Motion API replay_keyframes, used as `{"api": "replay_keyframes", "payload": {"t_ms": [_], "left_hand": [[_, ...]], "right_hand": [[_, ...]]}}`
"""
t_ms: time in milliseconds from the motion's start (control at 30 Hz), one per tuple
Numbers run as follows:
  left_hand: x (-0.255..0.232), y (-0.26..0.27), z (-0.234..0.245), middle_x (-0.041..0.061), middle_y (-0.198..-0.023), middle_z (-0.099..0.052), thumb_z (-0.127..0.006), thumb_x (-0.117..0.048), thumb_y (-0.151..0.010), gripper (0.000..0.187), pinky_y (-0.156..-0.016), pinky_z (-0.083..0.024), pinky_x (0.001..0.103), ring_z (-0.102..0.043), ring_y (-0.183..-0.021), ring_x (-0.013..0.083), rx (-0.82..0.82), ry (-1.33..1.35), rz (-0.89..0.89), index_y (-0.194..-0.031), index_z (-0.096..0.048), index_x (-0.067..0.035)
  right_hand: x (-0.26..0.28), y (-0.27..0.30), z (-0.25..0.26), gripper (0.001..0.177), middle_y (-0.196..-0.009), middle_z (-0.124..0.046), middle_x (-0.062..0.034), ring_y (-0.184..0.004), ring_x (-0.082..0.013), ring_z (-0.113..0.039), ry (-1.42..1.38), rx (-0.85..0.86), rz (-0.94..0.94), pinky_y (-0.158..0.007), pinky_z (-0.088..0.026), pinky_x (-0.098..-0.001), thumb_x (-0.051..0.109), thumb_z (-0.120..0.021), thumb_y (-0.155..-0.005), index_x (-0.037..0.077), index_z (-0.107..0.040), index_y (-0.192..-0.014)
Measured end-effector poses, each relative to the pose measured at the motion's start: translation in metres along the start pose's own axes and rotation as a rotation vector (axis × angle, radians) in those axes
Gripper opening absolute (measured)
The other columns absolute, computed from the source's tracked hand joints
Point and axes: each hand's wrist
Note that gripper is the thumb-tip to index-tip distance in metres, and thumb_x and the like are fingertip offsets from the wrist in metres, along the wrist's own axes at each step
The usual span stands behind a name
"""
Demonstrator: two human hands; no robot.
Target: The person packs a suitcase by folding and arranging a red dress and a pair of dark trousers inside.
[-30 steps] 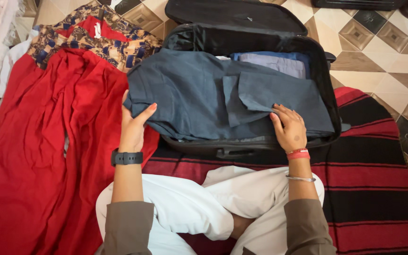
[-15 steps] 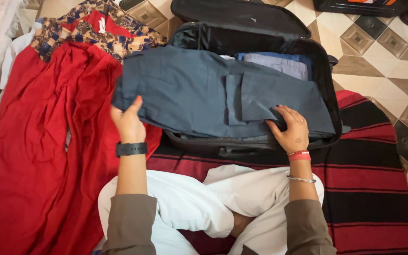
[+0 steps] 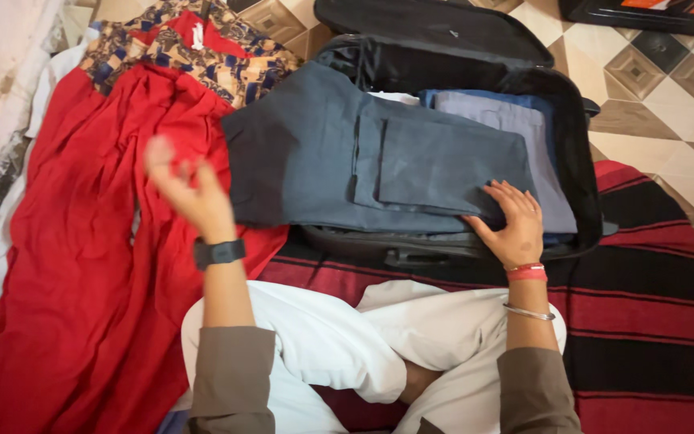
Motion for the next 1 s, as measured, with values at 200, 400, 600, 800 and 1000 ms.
{"api": "replay_keyframes", "payload": {"t_ms": [200,400,600,800,1000], "left_hand": [[-0.068,0.039,-0.053,0.011,-0.138,-0.061,-0.059,0.001,-0.098,0.038,-0.1,-0.055,0.032,-0.067,-0.117,0.021,0.409,0.095,0.016,-0.136,-0.057,-0.005],[-0.089,0.063,-0.067,0.022,-0.143,-0.053,-0.076,-0.017,-0.082,0.048,-0.108,-0.041,0.05,-0.052,-0.13,0.0402,0.782,-0.442,-0.39,-0.126,-0.064,-0.003],[-0.077,0.065,-0.066,0.023,-0.147,-0.05,-0.078,-0.021,-0.083,0.042,-0.109,-0.038,0.05,-0.047,-0.134,0.0399,0.82,-0.446,-0.378,-0.121,-0.068,-0.006],[-0.077,0.066,-0.067,0.022,-0.145,-0.052,-0.079,-0.022,-0.082,0.04,-0.109,-0.038,0.049,-0.049,-0.132,0.0394,0.819,-0.464,-0.389,-0.118,-0.07,-0.007],[-0.077,0.066,-0.066,0.022,-0.143,-0.053,-0.079,-0.022,-0.082,0.037,-0.109,-0.039,0.049,-0.049,-0.132,0.0387,0.817,-0.459,-0.399,-0.115,-0.07,-0.007]], "right_hand": [[0.001,0.001,0.0,0.051,-0.135,-0.069,-0.0106,-0.133,-0.0288,-0.06,-0.032,0.004,-0.012,-0.118,-0.038,-0.0489,0.034,-0.085,-0.081,0.009,-0.072,-0.123],[0.002,0.0,0.0,0.038,-0.131,-0.071,-0.0098,-0.129,-0.0302,-0.062,-0.02,0.005,-0.007,-0.114,-0.043,-0.0467,0.024,-0.08,-0.085,0.008,-0.073,-0.119],[-0.013,0.007,-0.011,0.022,-0.122,-0.073,-0.0117,-0.12,-0.0314,-0.066,-0.104,-0.033,-0.138,-0.108,-0.047,-0.0435,0.014,-0.061,-0.103,0.007,-0.072,-0.121],[-0.048,0.015,-0.028,0.031,-0.113,-0.072,-0.0122,-0.106,-0.0206,-0.066,-0.529,-0.33,-0.497,-0.097,-0.05,-0.0326,0.023,-0.051,-0.113,0.0,-0.067,-0.126],[-0.038,0.018,-0.023,0.052,-0.131,-0.063,-0.0193,-0.119,-0.023,-0.061,-0.49,-0.367,-0.298,-0.105,-0.048,-0.0334,0.014,-0.078,-0.095,-0.001,-0.055,-0.14]]}}
Point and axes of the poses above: each hand's wrist, its own y-axis away from the middle knuckle, its own z-axis out of the back of the hand, x = y × z
